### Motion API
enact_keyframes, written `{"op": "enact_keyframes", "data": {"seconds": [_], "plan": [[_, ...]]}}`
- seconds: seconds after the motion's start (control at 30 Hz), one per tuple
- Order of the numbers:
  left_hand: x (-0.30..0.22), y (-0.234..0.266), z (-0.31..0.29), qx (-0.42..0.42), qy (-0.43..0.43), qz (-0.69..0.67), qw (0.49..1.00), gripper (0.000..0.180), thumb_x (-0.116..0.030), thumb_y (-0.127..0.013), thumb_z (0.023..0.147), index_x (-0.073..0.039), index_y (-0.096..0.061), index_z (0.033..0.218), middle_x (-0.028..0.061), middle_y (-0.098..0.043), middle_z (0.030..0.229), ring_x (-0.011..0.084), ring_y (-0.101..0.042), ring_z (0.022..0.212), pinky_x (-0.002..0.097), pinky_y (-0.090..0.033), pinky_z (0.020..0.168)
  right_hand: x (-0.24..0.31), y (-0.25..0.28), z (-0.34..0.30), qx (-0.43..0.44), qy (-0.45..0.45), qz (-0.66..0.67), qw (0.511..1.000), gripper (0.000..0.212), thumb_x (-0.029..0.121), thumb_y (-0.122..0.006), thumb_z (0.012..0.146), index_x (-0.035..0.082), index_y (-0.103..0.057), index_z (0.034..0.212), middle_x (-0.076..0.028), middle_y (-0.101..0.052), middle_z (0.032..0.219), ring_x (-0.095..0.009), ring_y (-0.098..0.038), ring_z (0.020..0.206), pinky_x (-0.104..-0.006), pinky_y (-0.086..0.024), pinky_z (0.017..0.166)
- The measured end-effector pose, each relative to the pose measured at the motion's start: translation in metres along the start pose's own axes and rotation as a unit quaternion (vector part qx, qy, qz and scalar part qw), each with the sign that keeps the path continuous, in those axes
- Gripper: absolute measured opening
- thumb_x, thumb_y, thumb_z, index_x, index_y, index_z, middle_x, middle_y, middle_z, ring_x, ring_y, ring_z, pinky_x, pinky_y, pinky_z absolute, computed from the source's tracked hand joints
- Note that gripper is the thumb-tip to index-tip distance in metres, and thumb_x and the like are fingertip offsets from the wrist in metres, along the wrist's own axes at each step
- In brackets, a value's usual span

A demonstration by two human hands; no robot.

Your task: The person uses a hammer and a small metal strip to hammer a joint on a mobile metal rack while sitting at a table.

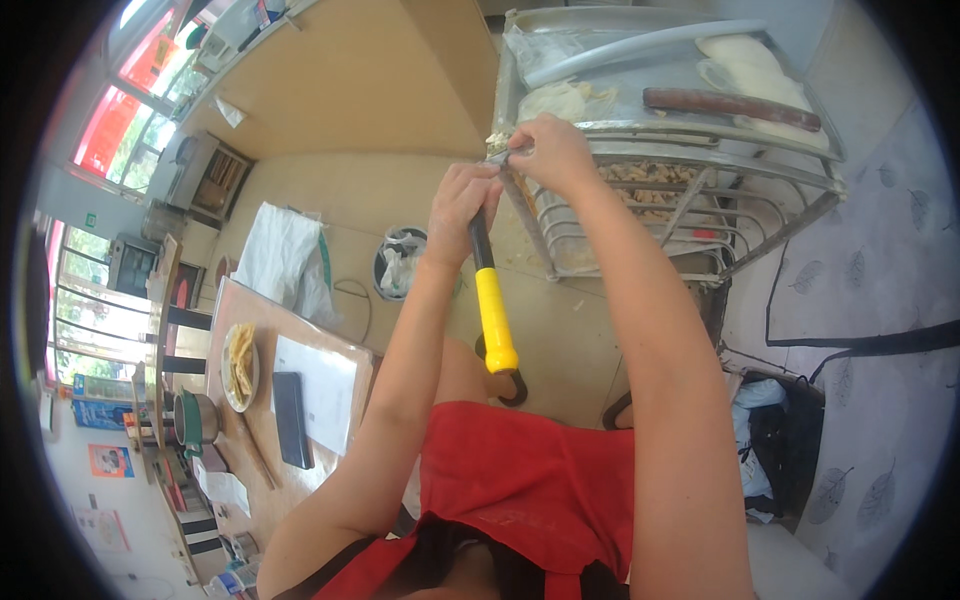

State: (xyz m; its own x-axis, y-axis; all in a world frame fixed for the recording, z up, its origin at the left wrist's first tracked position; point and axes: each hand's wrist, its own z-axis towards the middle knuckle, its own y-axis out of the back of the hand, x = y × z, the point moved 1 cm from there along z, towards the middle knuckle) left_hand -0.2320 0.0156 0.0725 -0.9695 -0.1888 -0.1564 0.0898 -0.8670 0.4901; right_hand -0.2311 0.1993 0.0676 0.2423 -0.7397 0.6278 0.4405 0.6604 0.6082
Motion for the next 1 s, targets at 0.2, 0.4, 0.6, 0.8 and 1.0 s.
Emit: {"op": "enact_keyframes", "data": {"seconds": [0.2, 0.4, 0.6, 0.8, 1.0], "plan": [[0.004, -0.007, 0.002, 0.0, 0.033, 0.007, 0.999, 0.012, 0.005, -0.068, 0.077, -0.001, -0.058, 0.08, 0.0124, -0.066, 0.092, 0.0318, -0.061, 0.082, 0.0373, -0.051, 0.072, 0.0, 0.002, 0.001, -0.004, -0.023, 0.009, 1.0, 0.031, 0.019, -0.078, 0.065, 0.006, -0.064, 0.09, -0.009, -0.067, 0.082, -0.023, -0.066, 0.077, -0.0335, -0.052, 0.07], [0.039, -0.011, -0.014, -0.046, 0.082, 0.1, 0.991, 0.01, 0.001, -0.066, 0.081, -0.003, -0.057, 0.08, 0.0122, -0.064, 0.087, 0.0292, -0.06, 0.08, 0.0372, -0.049, 0.07, 0.006, 0.002, 0.002, 0.013, -0.033, 0.008, 0.999, 0.044, 0.027, -0.084, 0.064, 0.006, -0.061, 0.094, -0.009, -0.067, 0.082, -0.024, -0.065, 0.078, -0.0345, -0.052, 0.07], [0.014, -0.005, -0.018, -0.104, 0.075, 0.011, 0.992, 0.009, 0.0, -0.063, 0.087, -0.001, -0.059, 0.08, 0.0137, -0.067, 0.09, 0.0277, -0.064, 0.082, 0.0336, -0.052, 0.072, 0.0, 0.005, 0.002, 0.025, -0.032, 0.002, 0.999, 0.044, 0.032, -0.083, 0.065, 0.007, -0.061, 0.095, -0.008, -0.068, 0.089, -0.028, -0.065, 0.083, -0.0385, -0.051, 0.072], [-0.005, -0.004, -0.014, -0.079, 0.054, -0.002, 0.995, 0.009, 0.004, -0.066, 0.083, -0.001, -0.058, 0.079, 0.0138, -0.067, 0.091, 0.0278, -0.064, 0.083, 0.0345, -0.052, 0.072, 0.001, 0.002, 0.002, 0.017, -0.026, 0.006, 1.0, 0.04, 0.028, -0.081, 0.064, 0.007, -0.062, 0.092, -0.008, -0.067, 0.086, -0.027, -0.065, 0.081, -0.0371, -0.051, 0.071], [-0.009, -0.005, -0.01, -0.053, 0.049, 0.019, 0.997, 0.012, 0.001, -0.069, 0.079, -0.001, -0.058, 0.081, 0.0124, -0.065, 0.089, 0.0305, -0.061, 0.081, 0.0377, -0.051, 0.07, 0.002, 0.003, 0.001, -0.006, -0.016, 0.011, 1.0, 0.035, 0.024, -0.08, 0.064, 0.007, -0.061, 0.088, -0.008, -0.067, 0.081, -0.024, -0.065, 0.076, -0.0346, -0.051, 0.069]]}}
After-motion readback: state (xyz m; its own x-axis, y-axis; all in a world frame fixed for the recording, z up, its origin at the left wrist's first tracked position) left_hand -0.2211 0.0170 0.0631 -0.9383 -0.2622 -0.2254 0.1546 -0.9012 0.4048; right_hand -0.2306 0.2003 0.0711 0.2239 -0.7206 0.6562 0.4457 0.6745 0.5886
